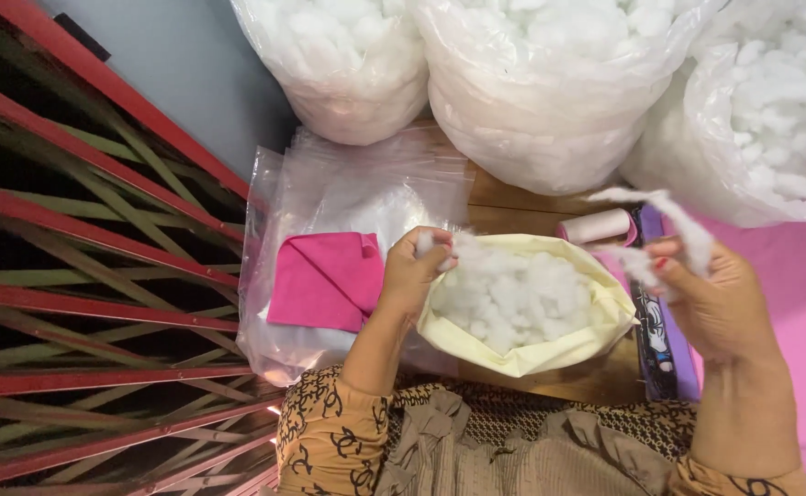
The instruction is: Stuffing a white fabric pillowcase with loose fiberfill from large bags.
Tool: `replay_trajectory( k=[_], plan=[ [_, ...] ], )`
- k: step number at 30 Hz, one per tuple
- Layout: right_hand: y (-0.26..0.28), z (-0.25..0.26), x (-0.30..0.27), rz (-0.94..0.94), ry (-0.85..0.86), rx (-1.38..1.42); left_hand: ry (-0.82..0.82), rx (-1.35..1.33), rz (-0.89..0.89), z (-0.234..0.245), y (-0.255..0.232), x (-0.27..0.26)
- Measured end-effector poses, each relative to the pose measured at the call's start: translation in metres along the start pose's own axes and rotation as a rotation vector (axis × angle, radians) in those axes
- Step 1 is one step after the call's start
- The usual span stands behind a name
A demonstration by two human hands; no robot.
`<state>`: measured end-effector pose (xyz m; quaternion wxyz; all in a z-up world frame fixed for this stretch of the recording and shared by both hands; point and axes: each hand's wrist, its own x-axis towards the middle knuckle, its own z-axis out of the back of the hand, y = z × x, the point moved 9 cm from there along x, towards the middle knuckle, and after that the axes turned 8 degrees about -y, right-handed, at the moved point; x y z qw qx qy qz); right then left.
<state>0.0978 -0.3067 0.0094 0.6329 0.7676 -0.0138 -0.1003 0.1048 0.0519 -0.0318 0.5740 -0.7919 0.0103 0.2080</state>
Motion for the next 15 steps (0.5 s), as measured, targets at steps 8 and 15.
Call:
replay_trajectory(
  k=[8, 15],
  plan=[
    [-0.015, -0.072, -0.016, 0.213, 0.113, -1.004, 0.270, 0.859, -0.722, -0.071, -0.019, -0.057],
    [-0.072, -0.114, -0.031, 0.538, 0.386, -1.609, 0.470, 1.418, -0.553, -0.076, 0.009, -0.049]
  ],
)
